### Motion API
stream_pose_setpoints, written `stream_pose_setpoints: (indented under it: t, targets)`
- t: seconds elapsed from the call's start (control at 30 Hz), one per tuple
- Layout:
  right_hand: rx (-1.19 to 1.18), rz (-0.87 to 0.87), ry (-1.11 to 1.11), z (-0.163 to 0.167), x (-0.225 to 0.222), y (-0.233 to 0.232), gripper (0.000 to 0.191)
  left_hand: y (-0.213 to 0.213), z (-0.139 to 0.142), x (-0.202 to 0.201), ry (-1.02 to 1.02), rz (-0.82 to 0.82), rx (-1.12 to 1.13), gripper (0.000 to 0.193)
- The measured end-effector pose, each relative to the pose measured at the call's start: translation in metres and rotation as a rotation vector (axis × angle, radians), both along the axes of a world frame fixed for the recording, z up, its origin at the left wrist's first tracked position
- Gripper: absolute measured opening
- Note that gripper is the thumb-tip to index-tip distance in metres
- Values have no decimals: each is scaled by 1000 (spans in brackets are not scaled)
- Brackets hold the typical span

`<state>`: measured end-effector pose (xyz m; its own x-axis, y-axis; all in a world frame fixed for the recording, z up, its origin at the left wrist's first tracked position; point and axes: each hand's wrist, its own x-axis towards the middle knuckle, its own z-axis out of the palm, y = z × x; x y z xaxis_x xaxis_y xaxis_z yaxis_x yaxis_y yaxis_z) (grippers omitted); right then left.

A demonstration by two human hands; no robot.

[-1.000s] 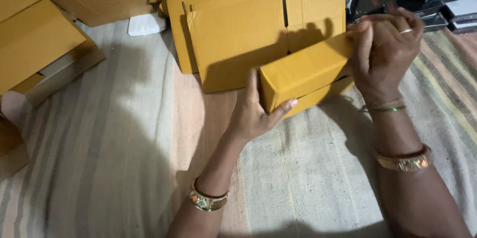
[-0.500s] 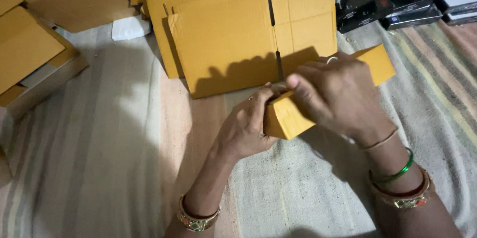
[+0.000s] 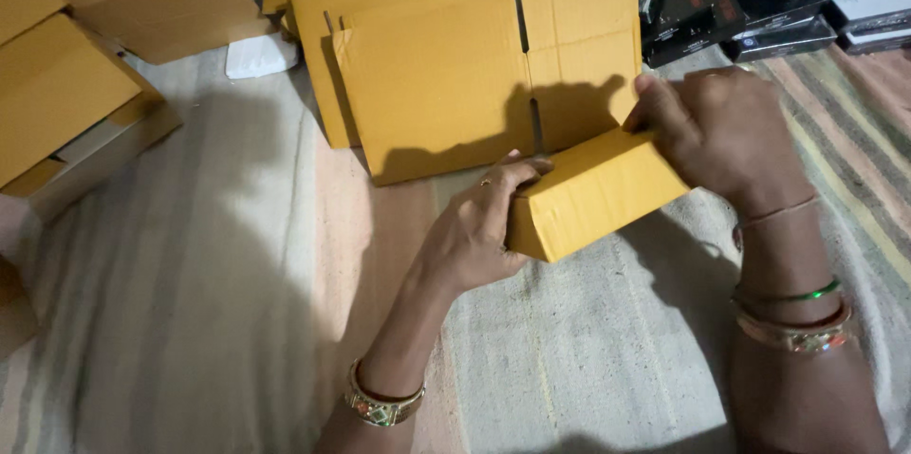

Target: The person folds flat pre-cut yellow cardboard boxes into open boxes, pressing the flaps, sides and base to shape each one, and sets the finished boxes onto a pile of similar folded boxes on the bed.

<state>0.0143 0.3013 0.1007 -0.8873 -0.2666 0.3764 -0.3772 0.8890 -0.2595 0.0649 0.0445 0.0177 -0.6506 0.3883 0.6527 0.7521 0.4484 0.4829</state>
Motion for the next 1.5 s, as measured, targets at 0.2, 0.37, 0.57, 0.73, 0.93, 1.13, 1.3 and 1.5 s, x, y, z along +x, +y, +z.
stream_pose_setpoints:
  t: [0.2,0.37,0.57,0.73,0.93,1.13,1.3,1.5]
  targets:
    - [103,360,148,-5,27,-50,48,-7,-9,-5,-34,29,-115,80]
    - [129,282,175,-3,27,-47,48,-12,-15,-9,-36,67,-183,76]
    - [84,-34,-112,3,4,-15,51,-17,-19,-10,-57,136,-236,76]
    - [-480,26,-320,-9,-15,15,59,-17,-26,-14,-28,143,-189,78]
    - [-1129,330,-365,-34,-45,46,81,-64,-2,-9,-136,-77,233,71]
    - [-1224,186,-285,-47,-55,57,83,-166,-1,21,-165,-322,1116,87]
    - [-1160,15,-366,-51,-62,39,73,-178,42,25,-313,-1221,1328,117]
    - [-966,-13,-234,-52,-56,35,29,-133,21,1,-381,-377,920,64]
